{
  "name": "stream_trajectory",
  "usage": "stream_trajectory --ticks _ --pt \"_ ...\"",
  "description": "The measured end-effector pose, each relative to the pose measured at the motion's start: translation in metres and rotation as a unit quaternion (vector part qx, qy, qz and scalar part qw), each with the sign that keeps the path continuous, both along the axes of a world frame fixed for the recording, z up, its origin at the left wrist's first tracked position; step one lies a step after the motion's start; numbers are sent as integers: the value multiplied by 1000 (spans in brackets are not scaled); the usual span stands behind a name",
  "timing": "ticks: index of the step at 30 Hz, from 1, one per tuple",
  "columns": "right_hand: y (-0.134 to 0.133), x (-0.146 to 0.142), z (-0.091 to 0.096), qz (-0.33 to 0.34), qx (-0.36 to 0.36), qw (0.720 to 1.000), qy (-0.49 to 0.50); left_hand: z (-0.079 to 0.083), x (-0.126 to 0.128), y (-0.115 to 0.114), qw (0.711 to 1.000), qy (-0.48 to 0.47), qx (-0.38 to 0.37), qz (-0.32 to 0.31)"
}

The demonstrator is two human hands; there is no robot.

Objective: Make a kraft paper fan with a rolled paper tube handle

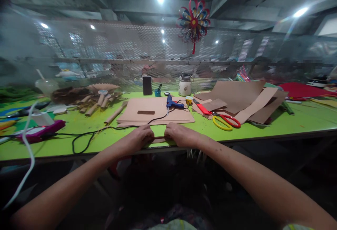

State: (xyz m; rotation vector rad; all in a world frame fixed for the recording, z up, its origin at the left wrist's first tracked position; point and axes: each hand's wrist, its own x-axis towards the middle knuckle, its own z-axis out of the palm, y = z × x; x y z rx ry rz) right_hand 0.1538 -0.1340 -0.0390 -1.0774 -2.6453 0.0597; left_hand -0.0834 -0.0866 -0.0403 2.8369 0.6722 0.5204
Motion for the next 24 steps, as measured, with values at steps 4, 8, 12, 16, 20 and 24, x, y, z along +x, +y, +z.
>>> stream_trajectory --ticks 4,8,12,16,20,24 --pt "-7 -1 7 6 -9 1000 -12 8 -3 -4 1000 12 -22 -17" --pt "-12 -2 12 11 -5 1000 -26 10 -5 -7 999 13 -24 -23" --pt "-12 1 5 5 35 999 -33 6 -5 -6 999 -19 -13 -25" --pt "-11 1 -8 -38 89 994 -44 9 -1 -3 996 -34 -86 18" --pt "-16 -7 -14 -50 140 988 -34 20 14 1 967 -85 -222 90" --pt "-26 -15 -11 -47 202 978 -20 27 31 -2 959 -65 -255 107"
